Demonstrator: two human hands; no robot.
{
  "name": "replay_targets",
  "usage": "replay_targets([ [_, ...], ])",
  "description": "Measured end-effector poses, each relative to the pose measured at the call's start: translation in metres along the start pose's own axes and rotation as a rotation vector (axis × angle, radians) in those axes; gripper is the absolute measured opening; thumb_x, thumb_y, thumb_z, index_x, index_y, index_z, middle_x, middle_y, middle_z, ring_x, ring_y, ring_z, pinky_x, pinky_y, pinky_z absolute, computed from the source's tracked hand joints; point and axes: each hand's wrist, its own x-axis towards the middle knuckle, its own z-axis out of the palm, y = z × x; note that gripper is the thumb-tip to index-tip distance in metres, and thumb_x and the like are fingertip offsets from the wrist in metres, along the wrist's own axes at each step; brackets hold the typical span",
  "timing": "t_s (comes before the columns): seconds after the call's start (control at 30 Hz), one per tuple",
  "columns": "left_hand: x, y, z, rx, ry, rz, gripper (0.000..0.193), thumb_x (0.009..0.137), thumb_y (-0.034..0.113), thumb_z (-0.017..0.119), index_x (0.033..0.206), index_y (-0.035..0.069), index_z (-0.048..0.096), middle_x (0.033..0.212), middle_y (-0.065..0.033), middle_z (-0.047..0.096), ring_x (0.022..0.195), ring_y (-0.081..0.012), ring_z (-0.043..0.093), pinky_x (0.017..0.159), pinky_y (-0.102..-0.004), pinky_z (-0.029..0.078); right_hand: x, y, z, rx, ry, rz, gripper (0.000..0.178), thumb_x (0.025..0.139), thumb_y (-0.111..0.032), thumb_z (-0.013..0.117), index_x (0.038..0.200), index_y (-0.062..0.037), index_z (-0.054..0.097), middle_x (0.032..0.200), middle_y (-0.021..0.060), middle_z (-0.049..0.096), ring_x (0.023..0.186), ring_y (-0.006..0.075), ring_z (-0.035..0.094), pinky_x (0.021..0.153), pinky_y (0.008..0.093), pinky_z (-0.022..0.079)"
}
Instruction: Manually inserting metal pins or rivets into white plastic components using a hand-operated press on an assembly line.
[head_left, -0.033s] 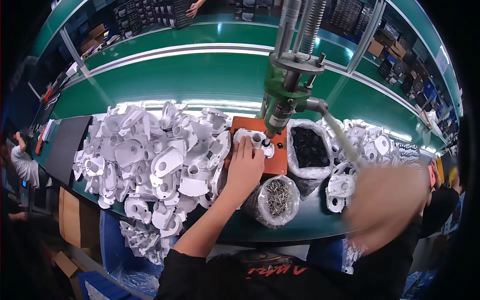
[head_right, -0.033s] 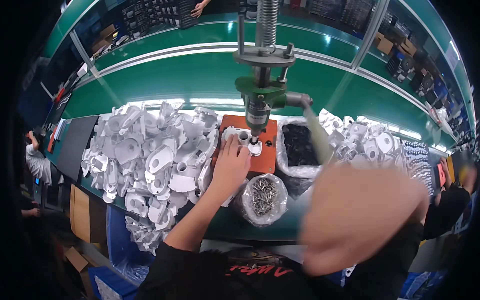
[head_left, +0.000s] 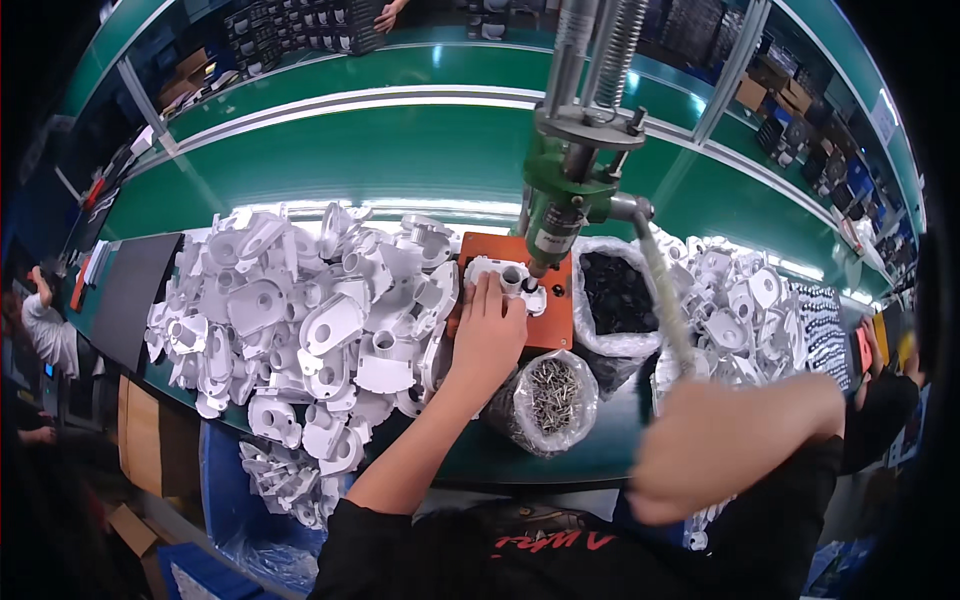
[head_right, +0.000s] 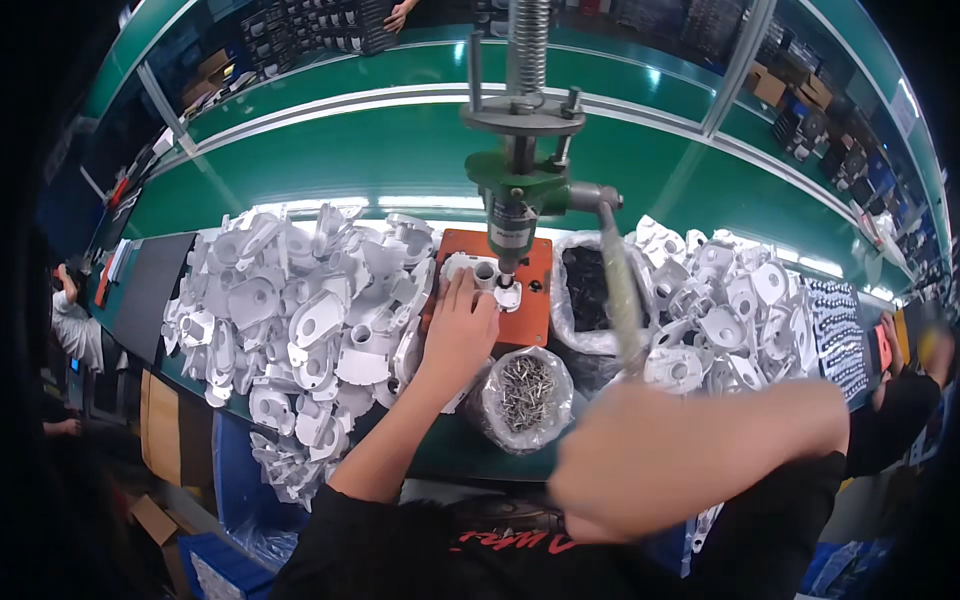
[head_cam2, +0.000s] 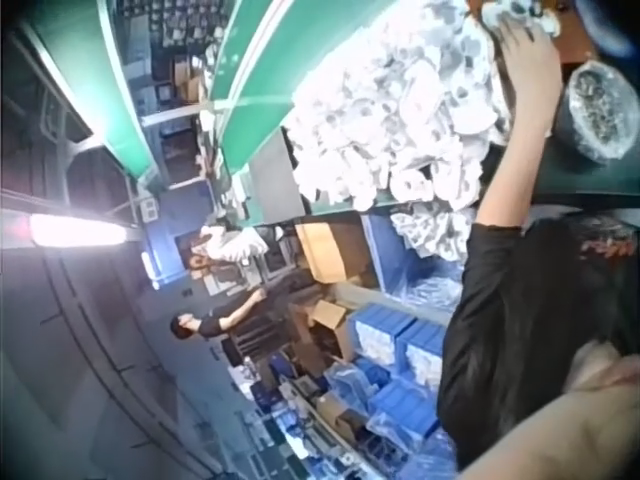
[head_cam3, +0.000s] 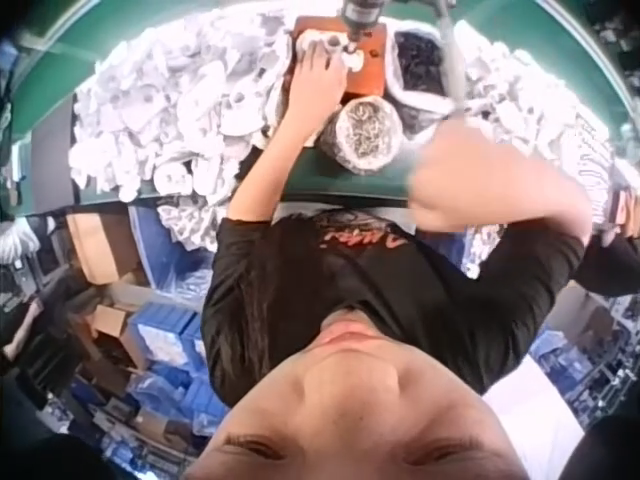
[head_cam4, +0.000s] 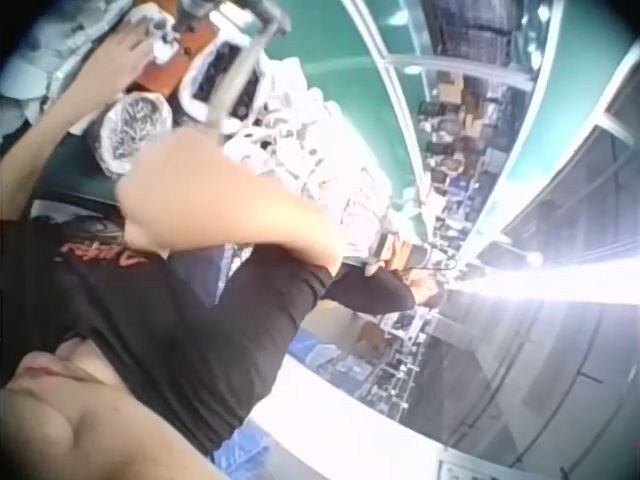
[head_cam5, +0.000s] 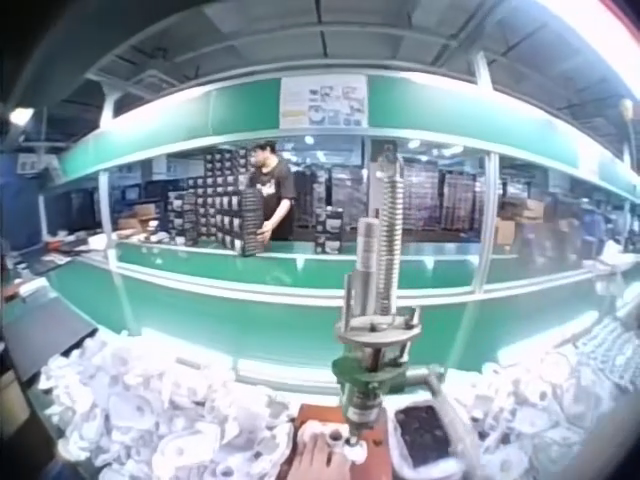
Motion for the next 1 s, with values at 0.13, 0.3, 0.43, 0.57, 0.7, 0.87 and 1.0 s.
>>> replay_targets([
  [0.13, 0.016, 0.020, -0.001, -0.067, 0.019, 0.080, 0.018, 0.083, 0.014, 0.059, 0.090, -0.001, 0.051, 0.120, -0.0318, 0.050, 0.119, -0.0443, 0.046, 0.103, -0.0537, 0.036, 0.022, -0.012, 0.065, -0.053, 0.161, 0.212, 0.020, 0.068, -0.021, 0.061, 0.060, -0.0040, 0.064, 0.053, 0.0119, 0.058, 0.049, 0.0300, 0.061, 0.040, 0.0411, 0.044],
  [0.3, 0.016, 0.011, -0.005, -0.089, -0.060, 0.004, 0.033, 0.080, 0.017, 0.063, 0.102, -0.002, 0.047, 0.120, -0.0292, 0.051, 0.118, -0.0431, 0.047, 0.103, -0.0517, 0.035, 0.004, 0.004, 0.041, 0.060, 0.376, -0.022, 0.038, 0.086, -0.033, 0.055, 0.059, -0.0061, 0.058, 0.052, 0.0105, 0.056, 0.047, 0.0266, 0.058, 0.041, 0.0364, 0.041],
  [0.43, 0.052, 0.016, -0.025, -0.296, -0.459, -0.255, 0.047, 0.077, 0.024, 0.066, 0.109, -0.004, 0.047, 0.125, -0.0293, 0.048, 0.121, -0.0424, 0.045, 0.105, -0.0509, 0.032, -0.047, 0.051, -0.023, 0.591, 0.874, -0.339, 0.039, 0.094, -0.037, 0.046, 0.080, -0.0044, 0.061, 0.071, 0.0110, 0.061, 0.061, 0.0226, 0.060, 0.054, 0.0345, 0.046],
  [0.57, 0.072, 0.009, -0.031, 0.071, -0.469, -0.039, 0.075, 0.068, 0.040, 0.069, 0.128, 0.002, 0.043, 0.133, -0.0282, 0.043, 0.131, -0.0407, 0.032, 0.105, -0.0620, 0.022, -0.057, 0.087, -0.072, 0.984, 1.917, -0.425, 0.030, 0.093, -0.028, 0.050, 0.107, -0.0024, 0.058, 0.095, 0.0094, 0.060, 0.084, 0.0179, 0.059, 0.072, 0.0277, 0.046],
  [0.7, 0.102, -0.003, -0.038, -0.015, -0.819, -0.031, 0.084, 0.067, 0.053, 0.068, 0.134, 0.011, 0.040, 0.137, -0.0171, 0.042, 0.132, -0.0288, 0.035, 0.106, -0.0594, 0.018, -0.053, 0.204, -0.035, 1.014, 1.580, 0.048, 0.071, 0.088, -0.057, 0.049, 0.137, -0.0052, 0.039, 0.122, 0.0137, 0.052, 0.104, 0.0235, 0.054, 0.096, 0.0405, 0.040],
  [0.87, 0.107, -0.028, -0.031, 0.127, -0.650, 0.134, 0.083, 0.064, 0.058, 0.070, 0.126, 0.008, 0.046, 0.119, -0.0178, 0.054, 0.118, -0.0337, 0.049, 0.102, -0.0557, 0.030, -0.048, 0.225, 0.036, 0.794, 1.446, 0.551, 0.051, 0.088, -0.044, 0.055, 0.127, -0.0101, 0.052, 0.114, 0.0128, 0.061, 0.103, 0.0229, 0.058, 0.089, 0.0392, 0.045],
  [1.0, 0.148, -0.031, -0.043, 0.246, -0.532, -0.027, 0.076, 0.062, 0.061, 0.074, 0.110, 0.005, 0.055, 0.105, -0.0175, 0.059, 0.097, -0.0340, 0.060, 0.082, -0.0441, 0.049, -0.078, 0.285, 0.132, 0.213, 1.161, 1.115, 0.045, 0.081, -0.034, 0.063, 0.113, -0.0032, 0.061, 0.109, 0.0170, 0.064, 0.102, 0.0297, 0.061, 0.090, 0.0395, 0.046],
])
